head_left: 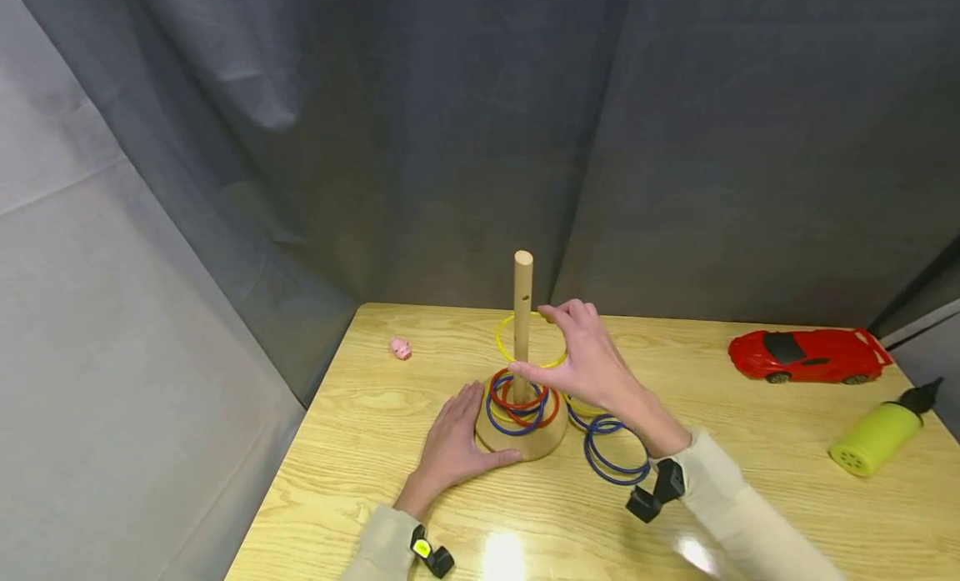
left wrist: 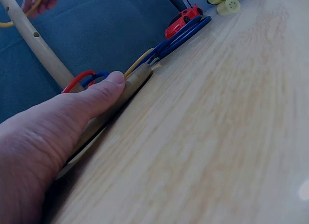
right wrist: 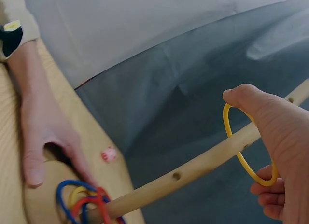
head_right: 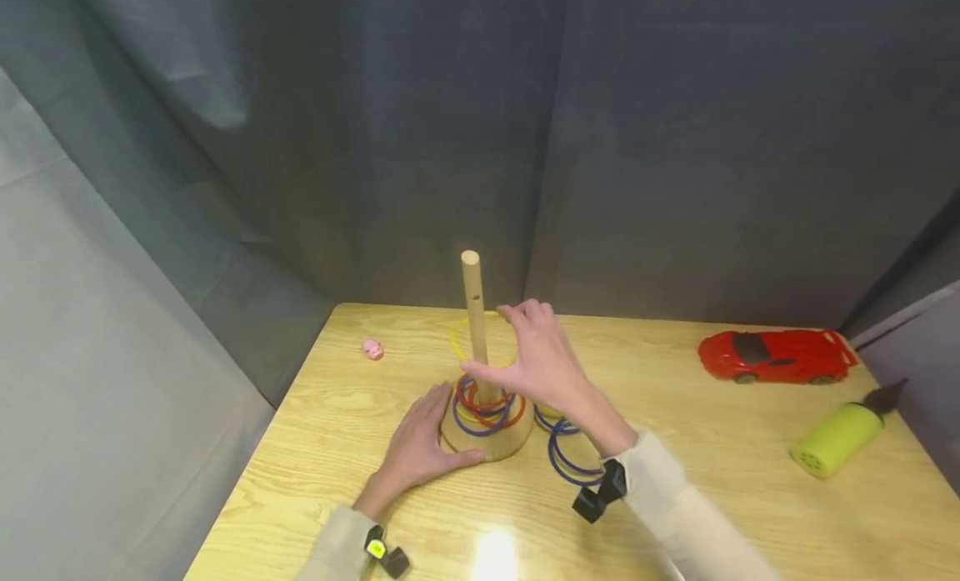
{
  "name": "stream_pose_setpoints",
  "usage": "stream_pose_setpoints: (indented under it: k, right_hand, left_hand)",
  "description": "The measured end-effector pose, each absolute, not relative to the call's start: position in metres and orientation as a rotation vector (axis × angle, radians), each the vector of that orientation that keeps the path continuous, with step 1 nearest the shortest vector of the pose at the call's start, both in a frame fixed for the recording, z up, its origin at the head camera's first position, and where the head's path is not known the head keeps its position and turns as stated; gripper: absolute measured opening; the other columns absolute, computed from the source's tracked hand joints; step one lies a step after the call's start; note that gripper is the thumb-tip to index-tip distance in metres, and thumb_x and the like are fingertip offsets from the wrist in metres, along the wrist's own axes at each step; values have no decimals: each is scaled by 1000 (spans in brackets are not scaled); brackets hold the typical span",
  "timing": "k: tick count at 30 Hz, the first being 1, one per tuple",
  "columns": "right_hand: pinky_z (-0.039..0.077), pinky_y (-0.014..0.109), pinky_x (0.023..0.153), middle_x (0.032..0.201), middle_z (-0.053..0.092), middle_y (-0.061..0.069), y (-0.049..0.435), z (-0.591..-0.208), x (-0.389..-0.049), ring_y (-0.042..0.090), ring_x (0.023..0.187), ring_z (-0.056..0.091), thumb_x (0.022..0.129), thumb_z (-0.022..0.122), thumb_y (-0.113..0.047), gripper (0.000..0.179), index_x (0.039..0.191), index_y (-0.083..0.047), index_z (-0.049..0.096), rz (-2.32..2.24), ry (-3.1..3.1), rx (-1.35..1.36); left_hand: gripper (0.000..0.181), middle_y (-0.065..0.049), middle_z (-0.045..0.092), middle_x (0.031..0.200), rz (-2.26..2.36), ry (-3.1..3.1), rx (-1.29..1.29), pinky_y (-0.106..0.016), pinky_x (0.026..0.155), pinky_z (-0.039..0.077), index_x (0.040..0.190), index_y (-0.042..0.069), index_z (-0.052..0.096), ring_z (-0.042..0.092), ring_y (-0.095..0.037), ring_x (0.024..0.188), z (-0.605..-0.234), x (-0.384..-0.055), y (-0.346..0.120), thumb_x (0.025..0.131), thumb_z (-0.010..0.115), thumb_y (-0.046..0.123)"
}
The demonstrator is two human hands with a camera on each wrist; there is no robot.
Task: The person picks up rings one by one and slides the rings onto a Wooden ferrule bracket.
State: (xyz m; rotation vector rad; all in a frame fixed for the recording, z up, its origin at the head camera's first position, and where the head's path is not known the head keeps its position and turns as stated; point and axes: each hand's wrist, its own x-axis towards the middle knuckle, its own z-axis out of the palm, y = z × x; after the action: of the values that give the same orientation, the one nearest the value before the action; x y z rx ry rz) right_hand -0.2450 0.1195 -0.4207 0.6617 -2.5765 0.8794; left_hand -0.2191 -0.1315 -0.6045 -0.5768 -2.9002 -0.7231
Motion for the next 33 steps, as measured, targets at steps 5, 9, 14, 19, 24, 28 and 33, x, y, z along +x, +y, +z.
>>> stream_pose_setpoints:
  k: [5,9,14,19,24,28,33]
  right_hand:
    - [44,43,86,114,56,10,124,-445,-243,29,108,47,71,89,-61,97,140,0,60,891,-2624,624]
    - [44,41,84,115,56,9,126,-465,-240,27,109,47,69,88,-66,99,139,-1,61,905,-2663,592]
    - [45,37,81,112,57,6,126,-490,-236,25,104,48,69,86,-71,101,137,-2,63,908,-2700,575]
    - [48,38,81,113,59,8,125,-512,-232,25,104,51,69,85,-73,102,138,-2,63,870,-2719,557]
    - [48,39,80,113,61,11,124,-530,-230,25,104,52,69,86,-72,102,138,0,64,837,-2712,564]
    - [47,39,81,109,61,8,123,-540,-228,24,100,52,68,85,-73,102,136,0,65,802,-2707,569]
    - [48,44,84,106,60,6,117,-549,-224,26,99,54,67,84,-73,100,133,0,67,708,-2702,561]
  left_hand:
    - [131,-11,29,171,-714,-2890,-586,-43,131,21,166,5,25,23,-25,159,-604,-220,-132,74,61,93]
    - [132,-10,28,171,-700,-2895,-583,-42,131,21,166,5,25,23,-24,159,-605,-221,-131,74,60,93]
    - [132,-9,27,172,-687,-2912,-571,-41,131,20,166,6,24,21,-23,160,-605,-219,-131,74,60,94]
    - [132,-8,26,172,-684,-2919,-570,-41,131,19,166,7,23,20,-22,160,-605,-219,-132,74,58,95]
    - [132,-8,25,173,-689,-2920,-575,-41,131,18,167,7,22,19,-22,160,-606,-218,-132,74,56,96]
    - [133,-8,24,173,-686,-2927,-569,-40,131,18,167,7,22,19,-22,160,-605,-218,-131,74,54,97]
    - [133,-9,26,172,-688,-2912,-574,-41,131,20,166,6,23,21,-23,160,-603,-217,-130,74,56,96]
